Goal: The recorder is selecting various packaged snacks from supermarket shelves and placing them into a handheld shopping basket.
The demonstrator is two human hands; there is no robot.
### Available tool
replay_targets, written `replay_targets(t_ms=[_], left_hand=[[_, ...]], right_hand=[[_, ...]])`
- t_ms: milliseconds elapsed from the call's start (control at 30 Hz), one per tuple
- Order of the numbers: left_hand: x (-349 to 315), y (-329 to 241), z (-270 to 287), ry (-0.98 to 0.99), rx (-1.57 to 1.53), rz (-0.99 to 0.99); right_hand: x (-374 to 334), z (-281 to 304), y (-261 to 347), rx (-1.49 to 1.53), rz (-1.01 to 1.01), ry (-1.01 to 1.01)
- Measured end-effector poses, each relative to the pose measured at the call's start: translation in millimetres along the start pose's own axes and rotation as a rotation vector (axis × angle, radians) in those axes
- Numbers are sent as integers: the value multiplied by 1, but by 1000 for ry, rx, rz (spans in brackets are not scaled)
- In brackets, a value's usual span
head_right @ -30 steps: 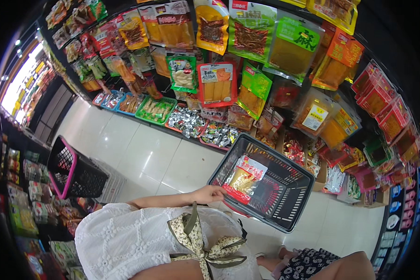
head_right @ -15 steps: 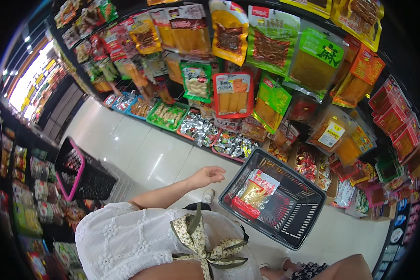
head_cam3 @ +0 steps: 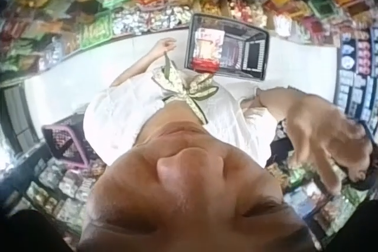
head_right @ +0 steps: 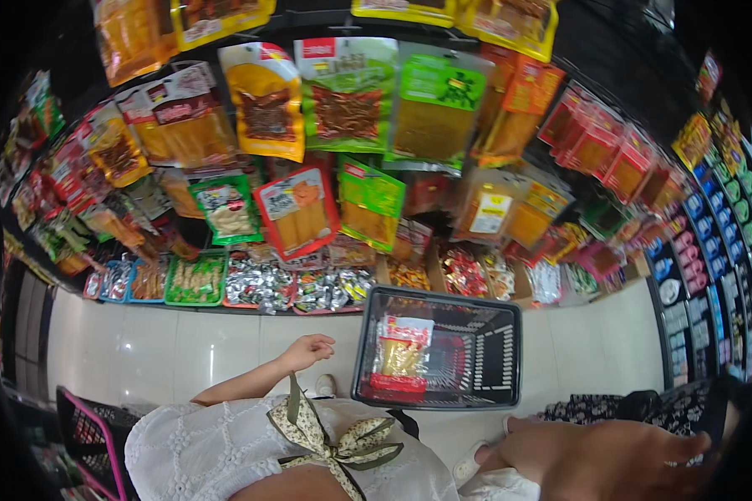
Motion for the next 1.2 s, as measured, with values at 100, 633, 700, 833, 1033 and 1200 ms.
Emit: replay_targets(t_ms=[100, 633, 700, 833, 1033, 1200], left_hand=[[14, -13, -24, 43, 66, -5], [2, -30, -269, 291, 319, -50], [-2, -41, -265, 269, 355, -34], [2, -80, -209, 104, 490, 26], [57, -158, -69, -424, 258, -261], [111, -259, 8, -601, 165, -497]], right_hand=[[-45, 1, -1, -450, -249, -357], [-256, 34, -103, 334, -1074, 8], [-262, 21, -112, 399, -1098, 76], [-274, -26, -119, 720, -1196, 94], [-262, -113, -160, 964, -1346, 65], [-253, -216, -215, 1029, -1453, 69]])
Point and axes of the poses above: each hand's wrist, its own x-axis towards the middle knuckle, its own z-axis out of the back of the hand, y = z × x, the point moved 5 cm from there along x, towards the middle knuckle, and after that the axes turned 4 degrees about x, right-handed, at the moved point
